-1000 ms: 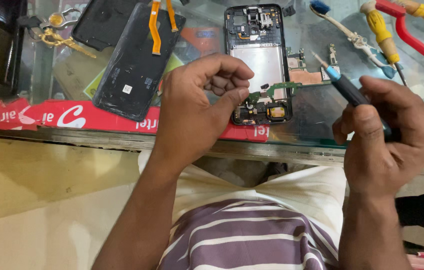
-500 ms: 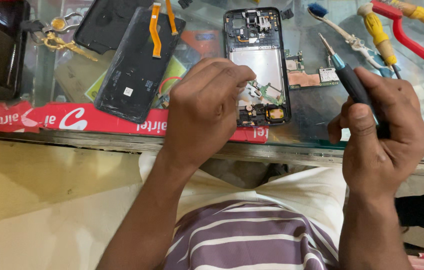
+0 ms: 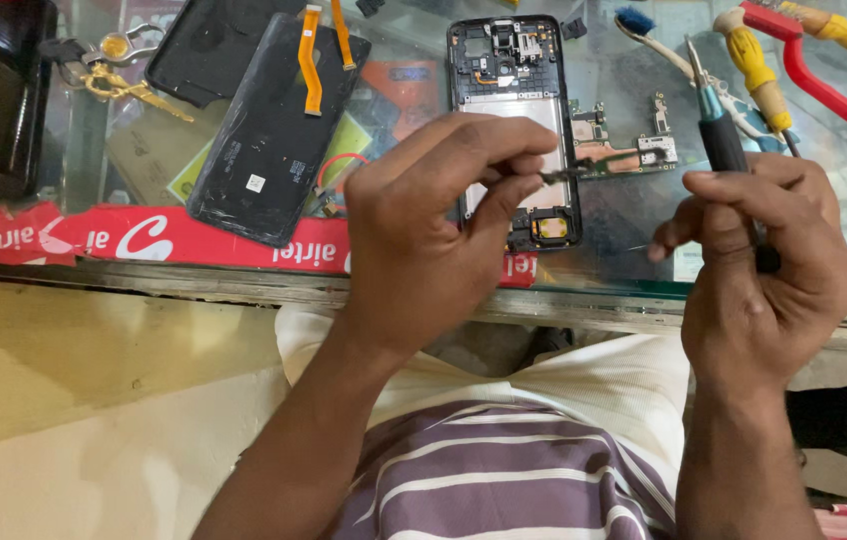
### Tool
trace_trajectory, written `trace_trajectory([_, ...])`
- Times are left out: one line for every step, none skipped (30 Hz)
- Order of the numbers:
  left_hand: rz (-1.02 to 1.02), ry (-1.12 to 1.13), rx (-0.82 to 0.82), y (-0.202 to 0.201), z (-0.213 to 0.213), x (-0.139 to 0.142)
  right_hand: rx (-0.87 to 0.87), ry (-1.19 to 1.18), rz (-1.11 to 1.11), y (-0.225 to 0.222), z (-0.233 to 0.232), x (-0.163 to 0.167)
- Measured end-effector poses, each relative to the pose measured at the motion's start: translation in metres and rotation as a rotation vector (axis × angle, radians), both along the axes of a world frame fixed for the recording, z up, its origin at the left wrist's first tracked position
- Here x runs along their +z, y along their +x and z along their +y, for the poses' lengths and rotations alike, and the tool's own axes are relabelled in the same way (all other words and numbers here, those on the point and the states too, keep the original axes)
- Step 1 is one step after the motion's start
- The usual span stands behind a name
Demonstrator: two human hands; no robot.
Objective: The person works on a disassembled mobile phone on a glass workbench. They use a screwdriver and a yellow-handled tool to manipulate components on the phone's motherboard, then remove a small part with tweezers.
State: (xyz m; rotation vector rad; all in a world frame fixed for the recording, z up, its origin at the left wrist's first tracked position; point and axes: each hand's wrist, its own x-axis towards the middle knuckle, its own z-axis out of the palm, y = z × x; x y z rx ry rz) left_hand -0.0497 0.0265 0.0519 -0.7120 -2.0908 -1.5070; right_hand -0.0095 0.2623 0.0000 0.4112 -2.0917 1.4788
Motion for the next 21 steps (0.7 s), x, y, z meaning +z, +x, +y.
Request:
trace_trajectory([-0.02,0.014,-0.049,0.0,0.003,0.002,-0.007,0.033,0.009,0.0,0.0,0.001])
trace_trajectory([-0.042,0.028,-0.097,0.001,0.006,0.003,-0.013,0.066,0.018,0.0,-0.001,0.002])
trace_trajectory([-0.057,0.055,-0.147,-0.001,0.008,0.003,-0.002,0.037,0.009,0.0,-0.002,0.004])
trace_trajectory([-0.075,0.082,-0.198,-0.001,0.01,0.003,0.008,-0.012,-0.006,0.001,-0.003,0.005])
trace_trajectory([-0.091,0.068,-0.218,-0.003,0.011,0.002,0.017,-0.062,-0.02,0.001,-0.005,0.007])
trace_trajectory([-0.107,0.054,-0.241,-0.005,0.012,0.001,0.023,-0.131,-0.038,0.001,-0.007,0.008])
trace_trajectory([-0.119,0.053,-0.27,-0.006,0.012,-0.001,0.021,-0.176,-0.05,0.001,-0.007,0.01])
trace_trajectory([-0.132,0.051,-0.297,-0.008,0.012,-0.003,0.018,-0.222,-0.061,0.002,-0.008,0.011])
trace_trajectory([-0.143,0.061,-0.328,-0.009,0.012,-0.004,0.008,-0.245,-0.068,0.002,-0.008,0.013])
trace_trajectory([-0.149,0.058,-0.345,-0.01,0.012,-0.006,0.014,-0.267,-0.075,0.002,-0.008,0.013])
trace_trajectory([-0.155,0.056,-0.361,-0.01,0.012,-0.007,0.019,-0.289,-0.081,0.003,-0.008,0.014])
trace_trajectory([-0.158,0.041,-0.366,-0.01,0.011,-0.007,0.037,-0.31,-0.087,0.003,-0.008,0.014])
trace_trajectory([-0.152,0.028,-0.365,-0.011,0.012,-0.007,0.044,-0.309,-0.091,0.003,-0.007,0.014])
trace_trajectory([-0.147,0.016,-0.364,-0.012,0.011,-0.007,0.052,-0.309,-0.096,0.004,-0.007,0.013])
trace_trajectory([-0.134,0.006,-0.354,-0.013,0.011,-0.006,0.052,-0.288,-0.097,0.003,-0.006,0.013])
trace_trajectory([-0.119,-0.005,-0.342,-0.014,0.01,-0.005,0.048,-0.289,-0.102,0.003,-0.006,0.012])
trace_trajectory([-0.069,-0.042,-0.316,-0.016,0.009,-0.003,0.045,-0.289,-0.106,0.002,-0.006,0.011])
trace_trajectory([-0.019,-0.077,-0.292,-0.019,0.007,-0.003,0.035,-0.309,-0.116,0.002,-0.005,0.011])
trace_trajectory([0.031,-0.111,-0.268,-0.022,0.005,-0.002,0.032,-0.332,-0.112,0.002,-0.004,0.01])
trace_trajectory([0.065,-0.188,-0.2,-0.025,0.004,-0.003,0.029,-0.354,-0.109,0.001,-0.004,0.01])
trace_trajectory([0.1,-0.264,-0.132,-0.03,0.002,-0.004,0.034,-0.379,-0.092,0.001,-0.003,0.009])
